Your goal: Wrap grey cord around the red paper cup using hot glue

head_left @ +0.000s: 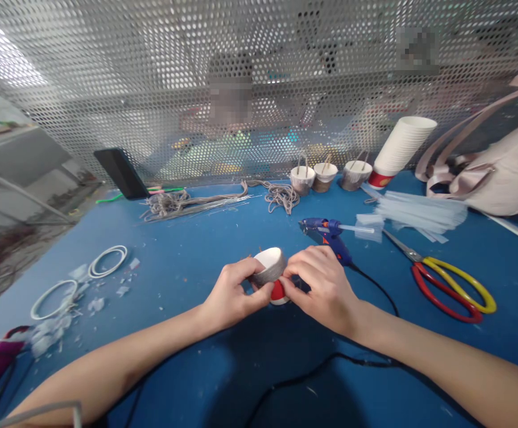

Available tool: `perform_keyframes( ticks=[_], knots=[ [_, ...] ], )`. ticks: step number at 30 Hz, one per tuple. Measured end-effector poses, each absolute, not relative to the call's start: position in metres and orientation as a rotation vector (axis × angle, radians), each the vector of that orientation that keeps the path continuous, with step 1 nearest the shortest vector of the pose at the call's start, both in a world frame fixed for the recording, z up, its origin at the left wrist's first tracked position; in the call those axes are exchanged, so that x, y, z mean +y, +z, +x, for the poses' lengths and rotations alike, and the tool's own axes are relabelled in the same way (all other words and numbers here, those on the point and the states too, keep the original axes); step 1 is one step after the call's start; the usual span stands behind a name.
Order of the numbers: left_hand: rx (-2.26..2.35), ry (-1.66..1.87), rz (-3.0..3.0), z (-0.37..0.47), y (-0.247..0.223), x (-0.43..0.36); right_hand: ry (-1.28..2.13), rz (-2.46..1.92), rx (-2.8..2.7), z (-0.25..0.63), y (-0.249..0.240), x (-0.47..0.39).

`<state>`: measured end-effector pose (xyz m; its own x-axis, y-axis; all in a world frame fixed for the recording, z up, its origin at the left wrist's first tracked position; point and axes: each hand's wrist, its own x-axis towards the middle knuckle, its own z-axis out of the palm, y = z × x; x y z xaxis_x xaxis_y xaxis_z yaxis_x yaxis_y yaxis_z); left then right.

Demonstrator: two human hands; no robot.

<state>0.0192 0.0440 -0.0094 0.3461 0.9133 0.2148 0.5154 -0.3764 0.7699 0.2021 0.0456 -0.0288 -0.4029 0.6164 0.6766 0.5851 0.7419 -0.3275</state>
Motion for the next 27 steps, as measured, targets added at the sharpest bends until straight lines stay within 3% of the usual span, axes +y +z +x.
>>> perform_keyframes(
  ticks=[15, 27],
  knots=[
    [1.290, 0.847, 2.019, 0.0192, -0.0128, 0.0460, 0.012, -0.872, -2.115, 0.2042, -0.0284, 0.0486],
    [1.216, 0.806, 1.698, 0.0114, -0.0098, 0.0492, 0.286, -0.974, -2.031, 0.2060, -0.0286, 0.0527]
  ],
)
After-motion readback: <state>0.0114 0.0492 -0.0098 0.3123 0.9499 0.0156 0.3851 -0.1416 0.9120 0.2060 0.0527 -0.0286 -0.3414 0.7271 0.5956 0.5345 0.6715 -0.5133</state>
